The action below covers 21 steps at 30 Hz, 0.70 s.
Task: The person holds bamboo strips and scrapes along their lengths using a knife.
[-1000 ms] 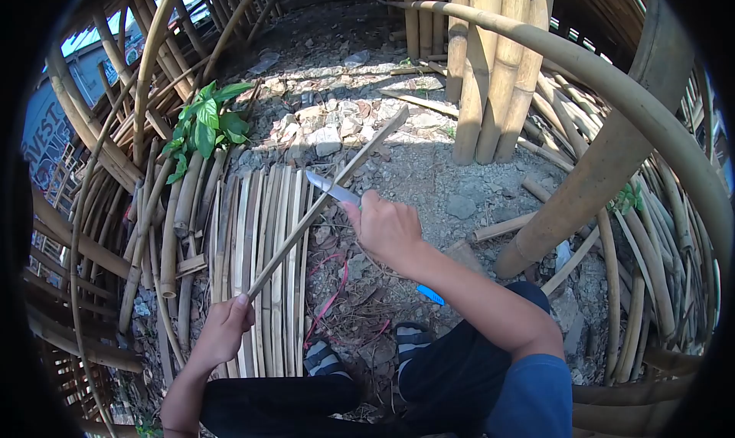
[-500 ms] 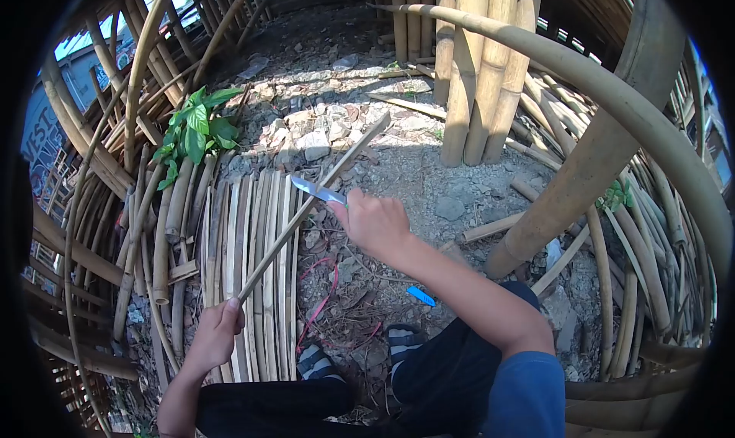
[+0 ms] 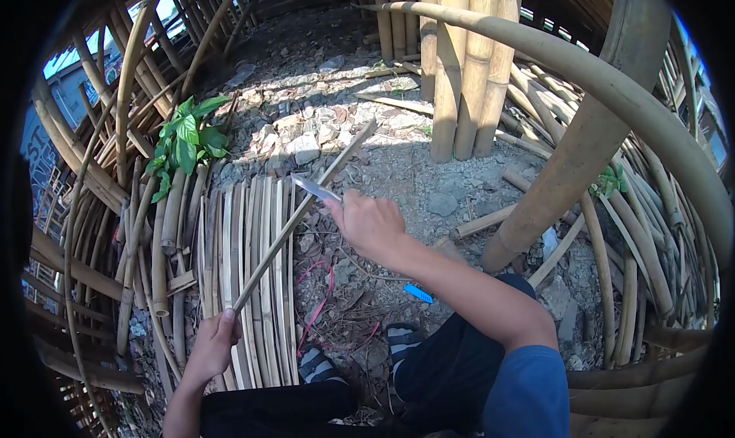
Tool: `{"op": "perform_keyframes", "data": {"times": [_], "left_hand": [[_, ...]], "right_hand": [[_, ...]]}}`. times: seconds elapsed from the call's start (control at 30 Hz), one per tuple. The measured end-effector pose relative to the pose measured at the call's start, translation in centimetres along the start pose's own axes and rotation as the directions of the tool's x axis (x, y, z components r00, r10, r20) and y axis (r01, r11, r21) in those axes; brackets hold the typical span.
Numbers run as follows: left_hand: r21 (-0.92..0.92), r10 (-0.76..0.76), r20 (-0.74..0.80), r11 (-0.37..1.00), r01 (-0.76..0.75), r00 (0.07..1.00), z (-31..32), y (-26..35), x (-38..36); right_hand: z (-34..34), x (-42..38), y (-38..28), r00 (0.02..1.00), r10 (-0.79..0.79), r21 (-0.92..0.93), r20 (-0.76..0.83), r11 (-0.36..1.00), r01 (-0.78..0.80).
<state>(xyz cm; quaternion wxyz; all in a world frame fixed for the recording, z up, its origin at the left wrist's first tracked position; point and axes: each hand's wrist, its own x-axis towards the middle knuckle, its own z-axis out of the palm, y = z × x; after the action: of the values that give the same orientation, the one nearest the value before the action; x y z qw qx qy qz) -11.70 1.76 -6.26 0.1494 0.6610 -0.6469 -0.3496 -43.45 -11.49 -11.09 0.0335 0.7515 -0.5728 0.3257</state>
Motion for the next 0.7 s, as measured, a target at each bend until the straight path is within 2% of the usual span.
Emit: {"op": "perform_keyframes", "data": {"times": [0.03, 0.1, 0.2, 0.23, 0.3, 0.37, 0.43, 0.57, 0.63, 0.7], "left_hand": [[0.002, 0.017, -0.002, 1.000, -0.017, 1.000, 0.0, 0.1, 0.1], [-0.005, 0.016, -0.006, 1.000, -0.016, 1.000, 0.4, -0.1, 0.1], [-0.002, 0.021, -0.015, 1.000, -0.021, 1.000, 0.1, 0.8, -0.4], [0.005, 0.041, -0.019, 0.999, -0.040, 0.999, 0.0, 1.1, -0.5], [0.016, 0.046, -0.034, 0.999, -0.045, 0.998, 0.3, 0.5, -0.6], [0.034, 0.057, -0.045, 0.998, -0.056, 0.997, 0.0, 0.4, -0.5], [0.062, 0.019, -0.023, 0.998, -0.018, 1.000, 0.2, 0.6, -0.6], [0.038, 0.041, -0.022, 0.999, -0.040, 0.999, 0.3, 0.7, -0.4], [0.062, 0.035, -0.014, 0.998, -0.034, 0.999, 0.5, 0.1, -1.1], [0.081, 0.044, -0.018, 0.996, -0.042, 0.999, 0.2, 0.3, -0.7]], "right_hand": [[-0.1, -1.0, -1.3, 1.000, 0.003, -0.002, 0.001, 1.000, -0.003], [0.0, -2.5, -3.2, 0.981, -0.170, 0.124, 0.093, 0.980, 0.158], [0.3, -2.5, -3.2, 0.978, -0.209, 0.138, 0.027, 0.969, 0.204], [0.2, -2.2, -2.9, 0.977, -0.209, 0.140, 0.030, 0.969, 0.203], [-0.2, -0.8, -1.6, 0.996, -0.069, 0.055, 0.055, 0.996, 0.066], [-0.3, 0.1, 0.3, 0.995, -0.095, 0.009, -0.002, 0.995, 0.095], [-0.5, 0.3, 1.0, 0.994, -0.107, 0.001, 0.003, 0.994, 0.107], [-0.2, 1.9, 3.2, 0.995, -0.097, -0.045, 0.036, 0.994, 0.098], [-0.6, 3.7, 6.9, 0.968, 0.251, -0.065, -0.023, 0.966, -0.252], [-1.8, 4.2, 7.5, 0.958, 0.286, -0.069, -0.007, 0.956, -0.286]]}}
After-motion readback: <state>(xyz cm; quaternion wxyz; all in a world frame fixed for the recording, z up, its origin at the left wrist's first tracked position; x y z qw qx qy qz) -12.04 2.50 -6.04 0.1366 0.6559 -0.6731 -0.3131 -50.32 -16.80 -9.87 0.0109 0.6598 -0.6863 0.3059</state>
